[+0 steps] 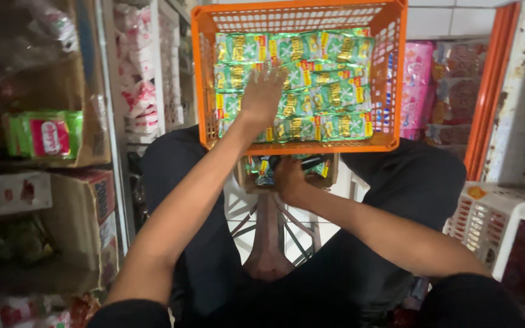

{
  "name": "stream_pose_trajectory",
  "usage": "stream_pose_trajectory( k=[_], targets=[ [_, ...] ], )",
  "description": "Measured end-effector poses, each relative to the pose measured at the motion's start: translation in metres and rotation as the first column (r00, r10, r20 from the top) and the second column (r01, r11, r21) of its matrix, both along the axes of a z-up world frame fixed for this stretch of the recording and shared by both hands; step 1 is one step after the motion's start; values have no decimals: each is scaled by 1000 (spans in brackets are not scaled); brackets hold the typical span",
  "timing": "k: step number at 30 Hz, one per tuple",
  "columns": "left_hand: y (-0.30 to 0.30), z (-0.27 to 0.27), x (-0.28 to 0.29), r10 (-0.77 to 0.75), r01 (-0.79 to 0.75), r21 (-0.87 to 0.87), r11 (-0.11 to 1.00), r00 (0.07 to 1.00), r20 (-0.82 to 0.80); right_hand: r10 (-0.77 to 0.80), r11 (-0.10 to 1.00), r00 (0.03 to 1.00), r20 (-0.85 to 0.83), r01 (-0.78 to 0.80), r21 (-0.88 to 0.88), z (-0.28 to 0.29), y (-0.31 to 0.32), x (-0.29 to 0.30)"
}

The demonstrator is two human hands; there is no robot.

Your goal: The person uses a handheld scanner to scan individual packets of detergent and snacks, transferring them between baskets and boxes while sitting on the floor of a store.

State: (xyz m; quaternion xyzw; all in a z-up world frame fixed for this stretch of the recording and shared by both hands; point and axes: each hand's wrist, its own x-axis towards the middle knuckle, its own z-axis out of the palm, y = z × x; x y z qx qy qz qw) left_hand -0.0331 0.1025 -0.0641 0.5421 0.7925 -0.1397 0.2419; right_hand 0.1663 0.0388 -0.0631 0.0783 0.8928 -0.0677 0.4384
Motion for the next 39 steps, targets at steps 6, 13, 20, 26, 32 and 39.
stream_pose_trajectory(
  k=[6, 13, 20, 26, 32, 39],
  targets=[
    [7, -10, 6, -286, 227, 301, 926, 944, 168, -39, 590, 994, 105, 108, -800, 123, 45, -45],
    [15, -6, -21, -322, 181, 324, 928, 828, 460, -757, 566, 640, -131, 542, -621, 168, 205, -39],
    [-5, 9, 6, -338, 169, 480, 861, 895, 290, -619, 781, 707, -341, 600, -173, 75, 205, -31],
    [-17, 14, 15, -319, 129, 626, 769, 926, 201, -543, 775, 677, -497, 632, 13, 41, 193, -4],
    [-10, 25, 28, -214, -48, 624, 780, 916, 338, -468, 800, 704, -534, 595, 83, 52, 200, -7],
    [10, 18, 33, -342, 113, 644, 757, 908, 243, -577, 786, 686, -444, 614, -73, 59, 206, -11]
  ],
)
